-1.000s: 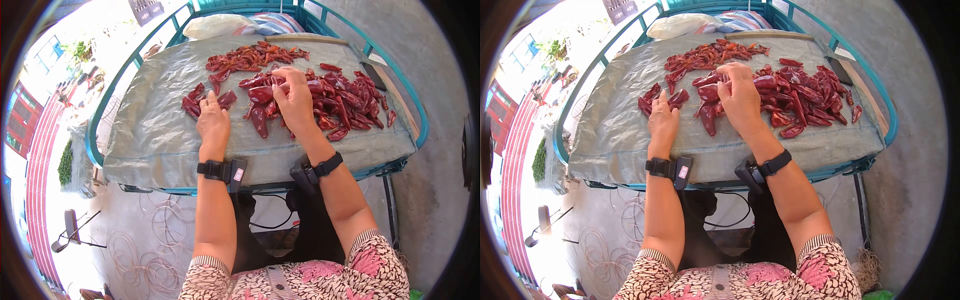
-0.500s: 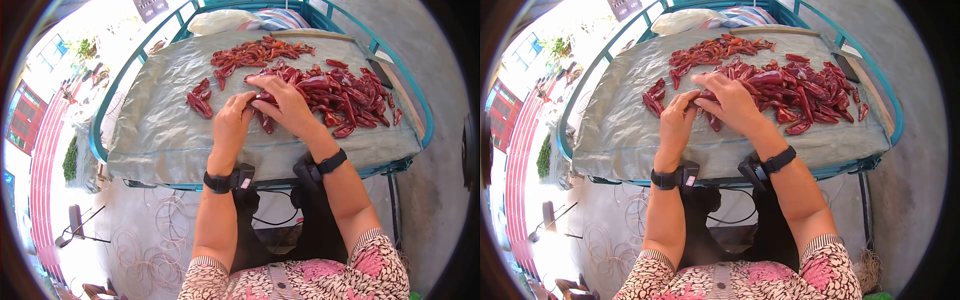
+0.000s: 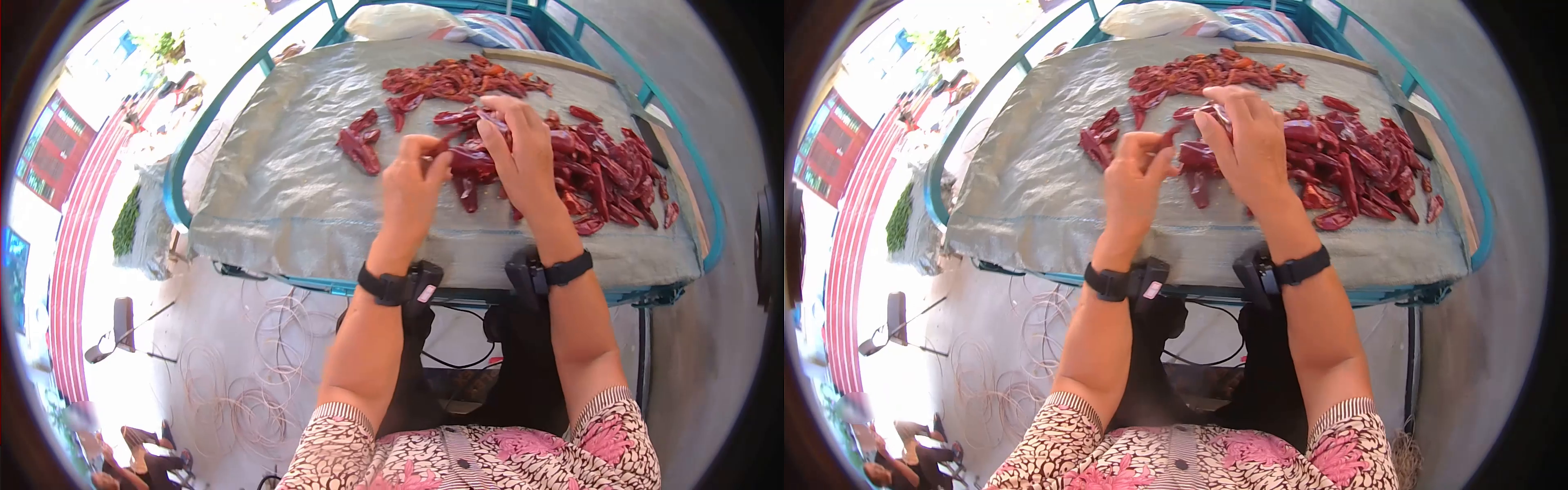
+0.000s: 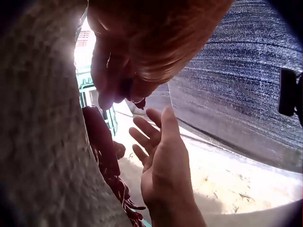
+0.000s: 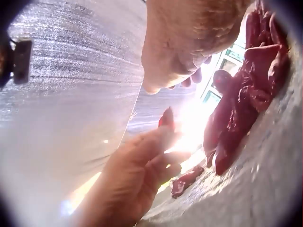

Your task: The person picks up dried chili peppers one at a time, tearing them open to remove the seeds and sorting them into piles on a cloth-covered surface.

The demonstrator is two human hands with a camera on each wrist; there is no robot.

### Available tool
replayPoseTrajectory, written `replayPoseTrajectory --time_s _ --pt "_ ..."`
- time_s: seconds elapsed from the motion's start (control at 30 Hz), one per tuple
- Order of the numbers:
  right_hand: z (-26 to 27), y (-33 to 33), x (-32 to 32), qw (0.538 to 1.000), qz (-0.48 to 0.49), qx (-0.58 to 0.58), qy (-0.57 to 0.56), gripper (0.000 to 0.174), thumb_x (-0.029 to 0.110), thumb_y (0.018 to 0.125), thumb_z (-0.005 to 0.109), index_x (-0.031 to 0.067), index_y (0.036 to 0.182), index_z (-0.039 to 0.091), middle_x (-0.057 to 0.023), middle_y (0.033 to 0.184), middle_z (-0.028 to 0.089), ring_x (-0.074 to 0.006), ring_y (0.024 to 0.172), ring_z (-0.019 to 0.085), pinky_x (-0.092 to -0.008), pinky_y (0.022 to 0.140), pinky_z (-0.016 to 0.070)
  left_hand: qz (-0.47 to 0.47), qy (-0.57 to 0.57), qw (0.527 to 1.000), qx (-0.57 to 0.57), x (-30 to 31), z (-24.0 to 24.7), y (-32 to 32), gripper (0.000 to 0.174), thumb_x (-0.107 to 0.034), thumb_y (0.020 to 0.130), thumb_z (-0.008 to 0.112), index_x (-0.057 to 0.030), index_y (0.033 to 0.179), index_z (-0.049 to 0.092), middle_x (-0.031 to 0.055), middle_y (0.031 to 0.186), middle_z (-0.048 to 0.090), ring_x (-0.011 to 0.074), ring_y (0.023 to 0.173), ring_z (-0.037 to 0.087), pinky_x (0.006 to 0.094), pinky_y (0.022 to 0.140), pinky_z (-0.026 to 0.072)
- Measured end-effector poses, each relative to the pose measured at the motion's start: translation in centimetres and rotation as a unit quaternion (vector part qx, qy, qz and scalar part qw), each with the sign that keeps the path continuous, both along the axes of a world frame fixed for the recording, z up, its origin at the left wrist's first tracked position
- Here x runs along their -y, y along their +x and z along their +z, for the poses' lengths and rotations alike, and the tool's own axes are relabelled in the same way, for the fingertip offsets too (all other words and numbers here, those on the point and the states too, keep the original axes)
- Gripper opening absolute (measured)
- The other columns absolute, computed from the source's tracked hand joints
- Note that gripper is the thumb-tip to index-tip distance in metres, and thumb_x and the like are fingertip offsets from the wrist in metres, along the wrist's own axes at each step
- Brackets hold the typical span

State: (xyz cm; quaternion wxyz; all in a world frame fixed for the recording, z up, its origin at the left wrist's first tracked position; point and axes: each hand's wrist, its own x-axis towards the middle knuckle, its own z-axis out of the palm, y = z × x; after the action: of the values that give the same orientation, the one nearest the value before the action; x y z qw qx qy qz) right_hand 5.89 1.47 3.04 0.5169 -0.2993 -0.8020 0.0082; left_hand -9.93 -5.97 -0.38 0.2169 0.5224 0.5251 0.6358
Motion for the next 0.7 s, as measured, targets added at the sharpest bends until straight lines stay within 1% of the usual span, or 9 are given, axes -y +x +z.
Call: replayPoseTrajectory --time_s 0.13,0.17,0.27,0.3,0.4,0.43,0.5,0.6,0.7 --pt "-0.3 -1.0 1.3 0.997 0.056 0.046 -0.012 0.022 0.020 0.095 0.066 0.0104 0.115 0.068 -0.0089 0.102 0.072 -0.0268 0.098 0.067 -0.0400 0.092 0.0454 0.034 0.051 0.991 -0.116 0.1 -0.1 0.4 0.017 -0.005 0.091 0.070 -0.0021 0.107 0.066 0.0086 0.091 0.071 0.0133 0.074 0.067 0.0288 0.068 0.0533" --pt "-0.7 -1.1 1.0 0.997 0.061 0.050 0.008 0.017 0.016 0.095 0.065 0.0103 0.109 0.070 -0.0094 0.097 0.073 -0.0271 0.093 0.068 -0.0389 0.091 0.0465 0.048 0.071 0.985 -0.147 0.0 -0.4 0.3 0.017 -0.006 0.091 0.071 -0.0027 0.107 0.067 0.0087 0.090 0.071 0.0137 0.074 0.067 0.0292 0.068 0.0532" --pt "-1.2 -1.1 0.5 0.998 0.054 0.019 -0.036 0.016 0.017 0.094 0.066 0.0100 0.108 0.071 -0.0107 0.099 0.073 -0.0273 0.093 0.069 -0.0382 0.091 0.0470 0.069 0.101 0.981 -0.150 -0.2 -0.7 0.1 0.017 -0.007 0.090 0.071 -0.0023 0.106 0.068 0.0100 0.089 0.071 0.0158 0.074 0.066 0.0300 0.069 0.0534" --pt "-0.9 -1.1 0.7 0.991 0.078 -0.009 -0.113 0.017 0.018 0.094 0.066 0.0103 0.108 0.072 -0.0102 0.098 0.073 -0.0276 0.096 0.068 -0.0391 0.094 0.0456 0.073 0.092 0.983 -0.141 0.0 -0.4 -0.1 0.017 -0.008 0.091 0.072 -0.0020 0.106 0.067 0.0092 0.089 0.072 0.0151 0.074 0.066 0.0294 0.069 0.0537" --pt "-0.2 -1.3 1.4 0.991 0.077 0.056 -0.090 0.017 0.018 0.094 0.067 0.0106 0.108 0.072 -0.0093 0.101 0.073 -0.0276 0.099 0.066 -0.0405 0.097 0.0433 0.030 0.068 0.996 -0.041 0.4 0.3 0.2 0.012 -0.008 0.090 0.069 -0.0022 0.100 0.064 0.0168 0.091 0.070 0.0358 0.082 0.068 0.0410 0.072 0.0523" --pt "-0.6 -1.2 1.1 0.993 0.072 0.089 -0.019 0.020 0.019 0.092 0.069 0.0116 0.111 0.071 -0.0073 0.104 0.072 -0.0272 0.101 0.064 -0.0413 0.100 0.0406 0.036 0.077 0.995 -0.046 0.4 0.1 0.2 0.012 -0.008 0.090 0.069 -0.0021 0.100 0.065 0.0169 0.091 0.070 0.0352 0.081 0.068 0.0406 0.071 0.0524" --pt "-0.4 -1.2 1.0 0.992 0.066 0.108 0.002 0.023 0.020 0.091 0.070 0.0122 0.112 0.071 -0.0065 0.104 0.072 -0.0266 0.099 0.065 -0.0407 0.100 0.0404 0.042 0.095 0.993 -0.053 0.1 -0.1 0.2 0.012 -0.008 0.091 0.069 -0.0018 0.100 0.065 0.0172 0.089 0.070 0.0340 0.079 0.068 0.0399 0.070 0.0525" --pt "0.0 -1.3 1.4 0.989 0.088 0.115 -0.017 0.022 0.019 0.091 0.071 0.0127 0.112 0.071 -0.0056 0.101 0.072 -0.0257 0.096 0.064 -0.0403 0.100 0.0403 0.092 0.103 0.989 -0.060 -0.1 -0.2 0.1 0.014 -0.007 0.091 0.072 -0.0021 0.104 0.067 0.0087 0.084 0.071 0.0141 0.074 0.067 0.0287 0.069 0.0537" --pt "-0.4 -1.7 1.4 0.992 0.081 0.099 -0.012 0.021 0.016 0.090 0.070 0.0135 0.111 0.071 -0.0050 0.098 0.072 -0.0250 0.094 0.064 -0.0402 0.100 0.0401 0.072 0.086 0.993 -0.028 0.1 0.0 0.2 0.016 -0.009 0.091 0.073 -0.0025 0.104 0.068 0.0091 0.087 0.071 0.0138 0.074 0.067 0.0268 0.066 0.0526"
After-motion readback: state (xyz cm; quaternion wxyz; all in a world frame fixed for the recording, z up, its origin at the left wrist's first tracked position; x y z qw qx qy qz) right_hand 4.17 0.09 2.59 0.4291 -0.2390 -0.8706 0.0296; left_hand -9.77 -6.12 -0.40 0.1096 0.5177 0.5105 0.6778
